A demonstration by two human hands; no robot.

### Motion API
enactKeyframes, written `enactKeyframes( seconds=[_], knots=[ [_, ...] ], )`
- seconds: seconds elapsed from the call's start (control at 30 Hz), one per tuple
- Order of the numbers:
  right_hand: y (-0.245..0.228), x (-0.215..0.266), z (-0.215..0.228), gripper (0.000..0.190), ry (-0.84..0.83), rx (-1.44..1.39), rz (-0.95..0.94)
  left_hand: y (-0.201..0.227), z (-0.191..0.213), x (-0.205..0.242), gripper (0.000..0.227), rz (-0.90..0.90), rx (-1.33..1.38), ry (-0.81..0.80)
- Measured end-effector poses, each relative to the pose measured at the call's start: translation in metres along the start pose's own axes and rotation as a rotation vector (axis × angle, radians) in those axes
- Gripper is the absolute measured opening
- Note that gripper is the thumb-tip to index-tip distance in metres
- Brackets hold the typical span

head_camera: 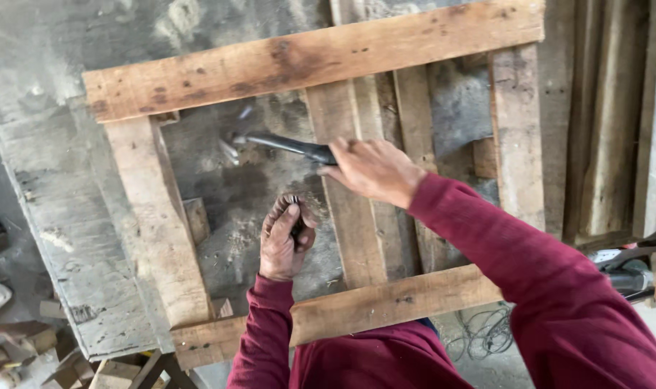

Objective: The person assembles a wooden pallet by nailing a cross plank to the base structure. They position the plank, select nails from a container, and use a hammer to drive the nails into the wood, securing the pieces together.

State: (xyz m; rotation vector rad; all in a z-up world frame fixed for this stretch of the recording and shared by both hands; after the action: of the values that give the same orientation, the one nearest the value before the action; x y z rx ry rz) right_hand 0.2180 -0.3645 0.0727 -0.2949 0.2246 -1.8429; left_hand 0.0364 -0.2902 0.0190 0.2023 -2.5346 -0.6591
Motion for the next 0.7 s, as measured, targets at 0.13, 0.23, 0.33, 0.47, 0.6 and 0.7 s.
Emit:
enactKeyframes(
  seconds=[0.13, 0.23, 0.33, 0.47, 0.6, 0.7],
  knots=[
    [0.037, 0.010, -0.010, 0.058, -0.070, 0.160, 0.029, -0.023, -0.009, 0.003, 0.019, 0.060, -0.061, 0.016],
    [0.060, 0.016, -0.022, 0.050, -0.185, 0.160, -0.026, -0.034, -0.011, 0.006, 0.012, 0.064, -0.050, -0.003],
    [0.051, 0.017, -0.021, 0.047, -0.053, -0.022, -0.014, -0.035, -0.011, 0.011, 0.010, 0.069, -0.058, 0.015],
    [0.032, 0.024, -0.021, 0.053, 0.004, -0.121, -0.008, -0.012, -0.017, 0.014, 0.010, 0.079, -0.036, 0.043],
    [0.056, 0.030, -0.041, 0.054, -0.341, -0.112, -0.216, 0.022, -0.032, -0.010, 0.009, 0.041, -0.048, -0.051],
    [0.068, 0.030, -0.041, 0.053, -0.398, -0.093, -0.247, 0.058, -0.042, -0.042, 0.018, -0.142, -0.211, -0.175]
  ],
)
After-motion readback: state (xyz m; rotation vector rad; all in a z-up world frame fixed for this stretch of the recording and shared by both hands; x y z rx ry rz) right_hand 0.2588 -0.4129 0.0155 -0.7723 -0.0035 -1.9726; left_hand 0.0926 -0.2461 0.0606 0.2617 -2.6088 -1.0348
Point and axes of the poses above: each hand's wrist, its own x-axis away from the middle knuckle, its own z-axis out of the back of the hand, y = z × x, the point moved 7 cm from there along -x, towards the middle knuckle, and after that the axes turned 2 degrees about z, right-handed, at the moved point
